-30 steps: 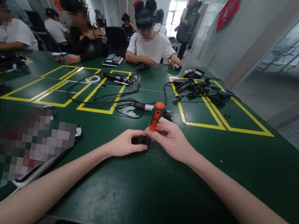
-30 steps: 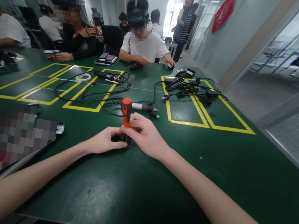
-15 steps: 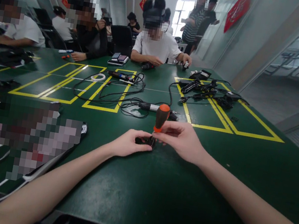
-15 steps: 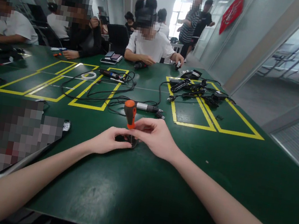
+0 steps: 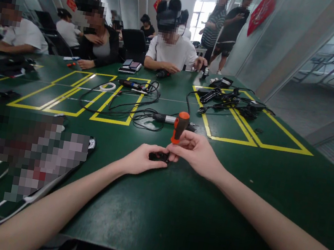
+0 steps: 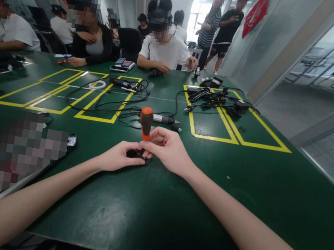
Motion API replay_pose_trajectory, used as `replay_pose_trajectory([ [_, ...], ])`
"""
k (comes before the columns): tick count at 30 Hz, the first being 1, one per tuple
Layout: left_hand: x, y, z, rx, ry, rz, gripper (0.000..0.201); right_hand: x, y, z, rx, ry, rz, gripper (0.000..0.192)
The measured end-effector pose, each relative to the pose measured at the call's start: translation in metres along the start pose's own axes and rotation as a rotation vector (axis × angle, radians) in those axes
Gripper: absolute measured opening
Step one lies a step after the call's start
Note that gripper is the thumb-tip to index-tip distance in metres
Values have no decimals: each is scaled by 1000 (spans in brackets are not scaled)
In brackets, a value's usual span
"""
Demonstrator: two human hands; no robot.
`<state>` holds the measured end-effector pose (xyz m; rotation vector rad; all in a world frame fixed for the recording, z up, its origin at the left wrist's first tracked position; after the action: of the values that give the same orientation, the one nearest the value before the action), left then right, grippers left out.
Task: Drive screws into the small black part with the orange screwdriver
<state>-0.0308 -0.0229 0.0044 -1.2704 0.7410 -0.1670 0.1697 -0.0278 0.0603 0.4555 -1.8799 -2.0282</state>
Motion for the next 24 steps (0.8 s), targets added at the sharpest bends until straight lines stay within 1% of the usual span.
replay_pose_trajectory([
  [5, 0, -2, 0, -16, 16, -19, 31, -1, 0, 2, -37, -5, 5, 41],
  [10, 1, -4, 0, -15, 11, -10, 21, 0, 0, 0, -26, 110, 9, 41],
  [12, 1, -3, 1, -16, -1, -9, 18, 2, -1, 0, -29, 121, 30, 43],
  [17, 1, 0, 2, -14, 3, -6, 18, 4, -4, -1, -41, 42, 34, 45],
  [24, 0, 1, 2, -31, 21, -37, 31, -1, -1, 0, -65, -26, -48, 41],
])
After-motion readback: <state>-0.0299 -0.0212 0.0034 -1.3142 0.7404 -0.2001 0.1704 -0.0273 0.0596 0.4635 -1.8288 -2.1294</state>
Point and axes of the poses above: each hand's wrist, its own z-axis towards the middle knuckle, its own x-axis out of the palm, y = z × x, the point moved 1 cm from there along z, towards the middle knuckle, and after that the axes turned 1 degree about -z, right-handed, at the moved point
